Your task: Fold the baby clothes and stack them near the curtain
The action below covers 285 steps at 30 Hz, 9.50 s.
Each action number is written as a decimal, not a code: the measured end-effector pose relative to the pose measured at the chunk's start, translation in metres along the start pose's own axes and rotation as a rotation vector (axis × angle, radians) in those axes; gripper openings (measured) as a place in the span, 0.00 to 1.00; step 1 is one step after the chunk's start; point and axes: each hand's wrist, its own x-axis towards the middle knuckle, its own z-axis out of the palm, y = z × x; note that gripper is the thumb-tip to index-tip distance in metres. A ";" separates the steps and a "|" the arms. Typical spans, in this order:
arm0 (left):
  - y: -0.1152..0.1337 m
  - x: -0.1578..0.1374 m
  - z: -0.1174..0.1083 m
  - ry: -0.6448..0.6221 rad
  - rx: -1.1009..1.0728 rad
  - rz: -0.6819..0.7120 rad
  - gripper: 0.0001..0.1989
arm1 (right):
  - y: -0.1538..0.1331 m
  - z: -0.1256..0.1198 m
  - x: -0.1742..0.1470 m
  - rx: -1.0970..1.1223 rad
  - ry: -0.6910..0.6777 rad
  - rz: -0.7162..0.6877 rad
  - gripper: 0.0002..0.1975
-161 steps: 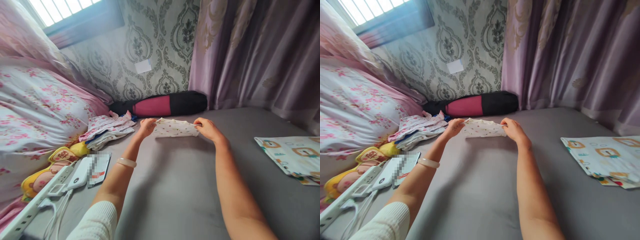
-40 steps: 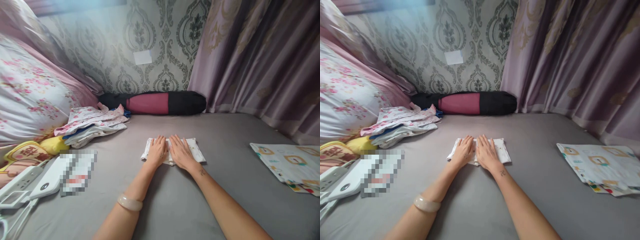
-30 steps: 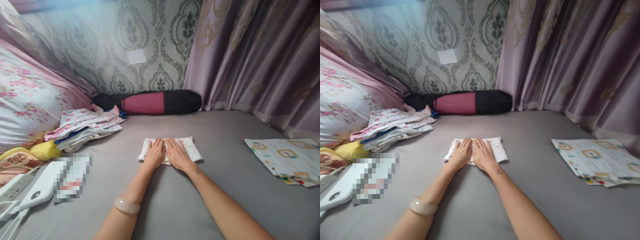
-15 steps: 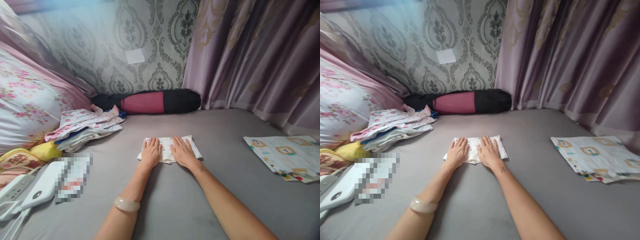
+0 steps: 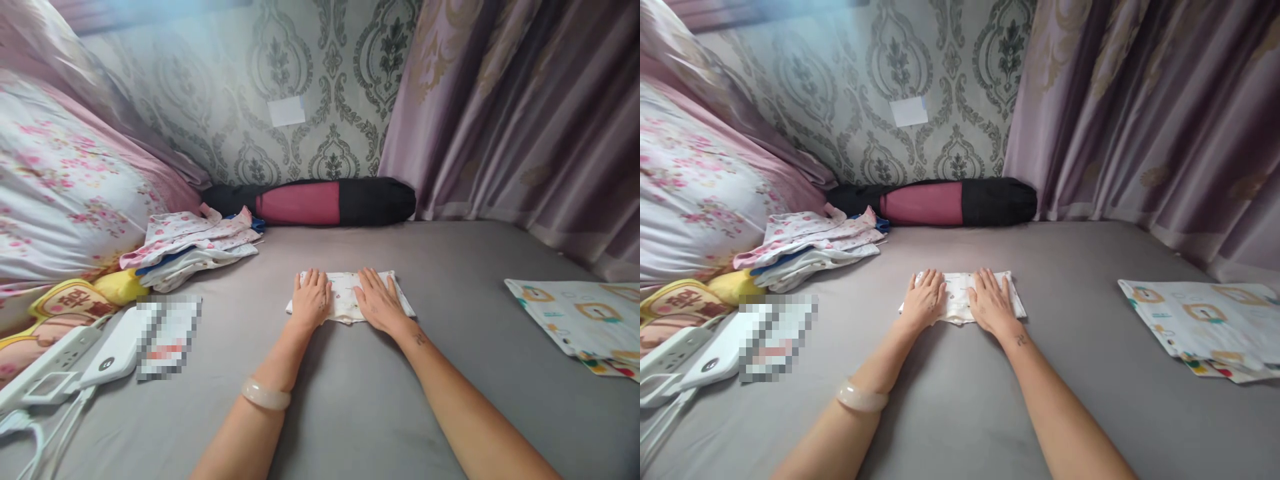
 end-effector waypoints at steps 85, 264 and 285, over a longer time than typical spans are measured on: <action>-0.017 0.009 -0.004 0.155 -0.331 -0.134 0.19 | 0.007 0.001 -0.002 -0.071 0.091 0.033 0.30; -0.065 0.020 -0.035 -0.349 -0.773 -0.564 0.24 | 0.061 -0.048 -0.005 0.490 -0.075 0.564 0.10; 0.151 0.060 -0.096 -0.156 -0.795 -0.038 0.14 | 0.217 -0.170 -0.082 0.666 0.179 0.873 0.06</action>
